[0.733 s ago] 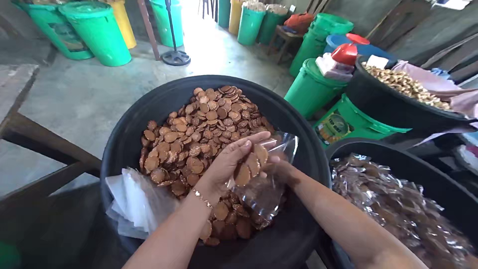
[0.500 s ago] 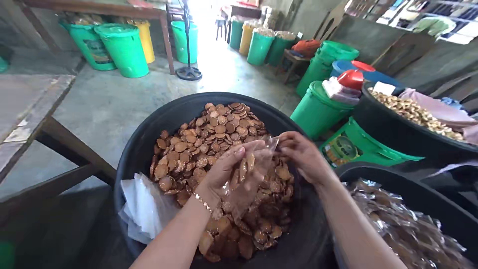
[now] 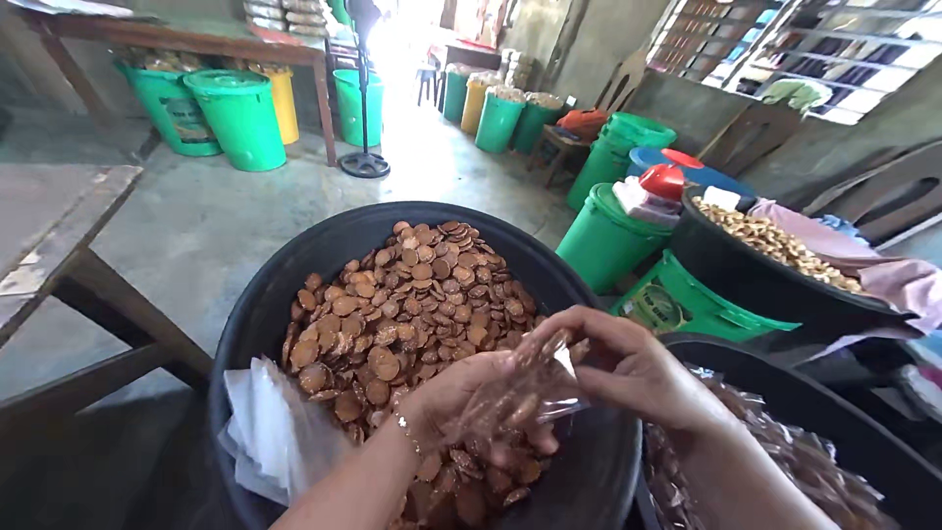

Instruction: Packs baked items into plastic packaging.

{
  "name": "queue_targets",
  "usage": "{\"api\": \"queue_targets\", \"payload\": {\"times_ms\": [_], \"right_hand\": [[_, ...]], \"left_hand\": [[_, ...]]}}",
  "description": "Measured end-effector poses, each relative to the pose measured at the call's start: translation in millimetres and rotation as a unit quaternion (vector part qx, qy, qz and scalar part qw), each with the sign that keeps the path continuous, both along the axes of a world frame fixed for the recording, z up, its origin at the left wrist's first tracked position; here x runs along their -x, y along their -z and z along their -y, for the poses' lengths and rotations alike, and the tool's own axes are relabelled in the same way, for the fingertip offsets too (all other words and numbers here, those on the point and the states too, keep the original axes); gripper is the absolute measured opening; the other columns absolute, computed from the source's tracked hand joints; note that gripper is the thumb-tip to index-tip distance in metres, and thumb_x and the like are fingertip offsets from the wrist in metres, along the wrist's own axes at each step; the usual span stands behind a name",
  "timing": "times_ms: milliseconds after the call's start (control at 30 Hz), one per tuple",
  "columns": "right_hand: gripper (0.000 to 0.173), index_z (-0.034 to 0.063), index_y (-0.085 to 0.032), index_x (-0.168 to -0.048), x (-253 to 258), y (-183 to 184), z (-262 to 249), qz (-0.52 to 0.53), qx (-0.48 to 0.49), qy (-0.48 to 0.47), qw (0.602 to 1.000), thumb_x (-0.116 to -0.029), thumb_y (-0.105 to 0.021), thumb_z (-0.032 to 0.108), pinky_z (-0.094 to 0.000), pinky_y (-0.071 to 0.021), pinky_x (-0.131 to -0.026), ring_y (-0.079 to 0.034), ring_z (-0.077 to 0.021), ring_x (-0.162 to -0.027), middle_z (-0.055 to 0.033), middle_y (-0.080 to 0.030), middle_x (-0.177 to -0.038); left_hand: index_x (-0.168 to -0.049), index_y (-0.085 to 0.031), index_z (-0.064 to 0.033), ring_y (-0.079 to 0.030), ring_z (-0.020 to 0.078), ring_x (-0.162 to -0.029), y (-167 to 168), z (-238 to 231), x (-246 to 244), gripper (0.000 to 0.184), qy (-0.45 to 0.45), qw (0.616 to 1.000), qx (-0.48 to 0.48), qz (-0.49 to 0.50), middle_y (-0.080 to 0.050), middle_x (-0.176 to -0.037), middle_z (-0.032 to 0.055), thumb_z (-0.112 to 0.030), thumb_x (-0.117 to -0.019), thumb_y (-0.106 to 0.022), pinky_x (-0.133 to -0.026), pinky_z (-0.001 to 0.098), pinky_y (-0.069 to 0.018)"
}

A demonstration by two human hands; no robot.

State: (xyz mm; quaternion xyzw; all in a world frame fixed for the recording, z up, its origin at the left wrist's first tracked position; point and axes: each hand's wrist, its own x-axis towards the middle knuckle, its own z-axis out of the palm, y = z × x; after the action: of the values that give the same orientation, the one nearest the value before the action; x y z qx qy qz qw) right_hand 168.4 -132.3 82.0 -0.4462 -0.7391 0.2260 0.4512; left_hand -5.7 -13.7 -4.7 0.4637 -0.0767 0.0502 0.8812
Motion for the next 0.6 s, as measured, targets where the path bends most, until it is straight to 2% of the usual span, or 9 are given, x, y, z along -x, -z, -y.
{"api": "queue_targets", "payload": {"times_ms": [67, 100, 167, 233, 300, 367, 433, 500, 600], "right_hand": [[0.025, 0.0154, -0.066, -0.120, 1, -3, 4, -0.100, -0.002, 0.108, 0.989, -0.0963, -0.069, 0.022, -0.0181, -0.0594, -0.085, -0.069, 0.0017, -0.097, 0.0123, -0.072, -0.107], [0.024, 0.0128, -0.066, -0.117, -1, -3, 5, -0.152, 0.000, 0.155, 0.976, -0.0946, -0.070, 0.018, -0.0197, -0.0603, -0.083, -0.070, -0.0008, -0.093, 0.0098, -0.073, -0.103], [0.023, 0.0074, -0.065, -0.115, -2, -1, 4, -0.217, 0.005, 0.201, 0.955, -0.0916, -0.067, 0.009, -0.0223, -0.0609, -0.084, -0.071, -0.0047, -0.093, 0.0043, -0.074, -0.102], [0.024, 0.0048, -0.067, -0.114, 1, 2, 3, -0.235, 0.009, 0.202, 0.951, -0.0911, -0.067, 0.007, -0.0225, -0.0604, -0.085, -0.071, -0.0057, -0.096, 0.0018, -0.073, -0.107], [0.022, 0.0063, -0.072, -0.113, 5, 6, 3, -0.239, 0.006, 0.189, 0.952, -0.0915, -0.071, 0.011, -0.0223, -0.0592, -0.089, -0.068, -0.0058, -0.103, 0.0006, -0.070, -0.119], [0.019, 0.0106, -0.076, -0.108, 8, 9, 0, -0.255, -0.007, 0.173, 0.951, -0.0914, -0.074, 0.020, -0.0232, -0.0590, -0.092, -0.068, -0.0066, -0.108, 0.0007, -0.069, -0.126], [0.026, 0.0125, -0.077, -0.114, 7, 12, -4, -0.237, 0.012, 0.130, 0.963, -0.0959, -0.070, 0.029, -0.0251, -0.0572, -0.096, -0.067, -0.0072, -0.113, 0.0019, -0.068, -0.130], [0.035, 0.0057, -0.067, -0.131, 1, 7, -3, -0.148, 0.068, 0.071, 0.984, -0.1043, -0.056, 0.026, -0.0271, -0.0531, -0.104, -0.062, -0.0072, -0.121, -0.0004, -0.065, -0.136], [0.032, 0.0001, -0.063, -0.130, 5, -3, 2, -0.040, 0.032, 0.141, 0.989, -0.1009, -0.055, 0.010, -0.0190, -0.0578, -0.089, -0.067, -0.0007, -0.102, 0.0011, -0.070, -0.119]], "left_hand": [[-0.137, -0.063, -0.0259, -0.071, 0.0135, -0.109, 2, -4, -3, 0.063, -0.020, 0.997, 0.027, 0.075, -0.069, -0.130, -0.0012, -0.069, -0.0943, -0.049, -0.079, 0.0320, -0.0629], [-0.147, -0.055, -0.0246, -0.063, 0.0211, -0.125, 2, -8, -4, 0.079, -0.009, 0.992, 0.040, 0.123, -0.060, -0.144, 0.0029, -0.077, -0.0873, -0.050, -0.092, 0.0408, -0.0595], [-0.155, -0.043, -0.0206, -0.053, 0.0272, -0.137, 0, -11, -5, 0.092, -0.014, 0.982, 0.040, 0.182, -0.051, -0.153, 0.0072, -0.074, -0.0824, -0.061, -0.100, 0.0467, -0.0556], [-0.159, -0.032, -0.0178, -0.056, 0.0232, -0.135, -5, -9, -5, 0.087, -0.025, 0.982, 0.017, 0.187, -0.050, -0.152, 0.0052, -0.052, -0.0895, -0.071, -0.097, 0.0406, -0.0583], [-0.155, -0.039, -0.0184, -0.065, 0.0139, -0.120, -10, -3, -4, 0.068, -0.064, 0.987, 0.010, 0.146, -0.060, -0.142, -0.0024, -0.038, -0.0955, -0.068, -0.092, 0.0322, -0.0603], [-0.147, -0.049, -0.0148, -0.069, 0.0132, -0.113, -10, -1, -3, 0.053, -0.088, 0.988, 0.024, 0.123, -0.067, -0.133, -0.0030, -0.026, -0.0984, -0.066, -0.092, 0.0320, -0.0605], [-0.139, -0.056, -0.0164, -0.070, 0.0128, -0.110, -9, 1, -2, 0.045, -0.095, 0.987, 0.031, 0.124, -0.070, -0.126, -0.0037, -0.024, -0.0964, -0.068, -0.092, 0.0320, -0.0604], [-0.123, -0.064, -0.0189, -0.072, 0.0134, -0.104, -10, 5, 0, 0.034, -0.099, 0.987, 0.045, 0.121, -0.073, -0.117, -0.0026, -0.027, -0.0913, -0.074, -0.091, 0.0332, -0.0612], [-0.115, -0.070, -0.0184, -0.073, 0.0138, -0.103, -10, 8, 0, 0.026, -0.088, 0.989, 0.045, 0.114, -0.075, -0.113, -0.0011, -0.027, -0.0910, -0.074, -0.091, 0.0340, -0.0613]]}}
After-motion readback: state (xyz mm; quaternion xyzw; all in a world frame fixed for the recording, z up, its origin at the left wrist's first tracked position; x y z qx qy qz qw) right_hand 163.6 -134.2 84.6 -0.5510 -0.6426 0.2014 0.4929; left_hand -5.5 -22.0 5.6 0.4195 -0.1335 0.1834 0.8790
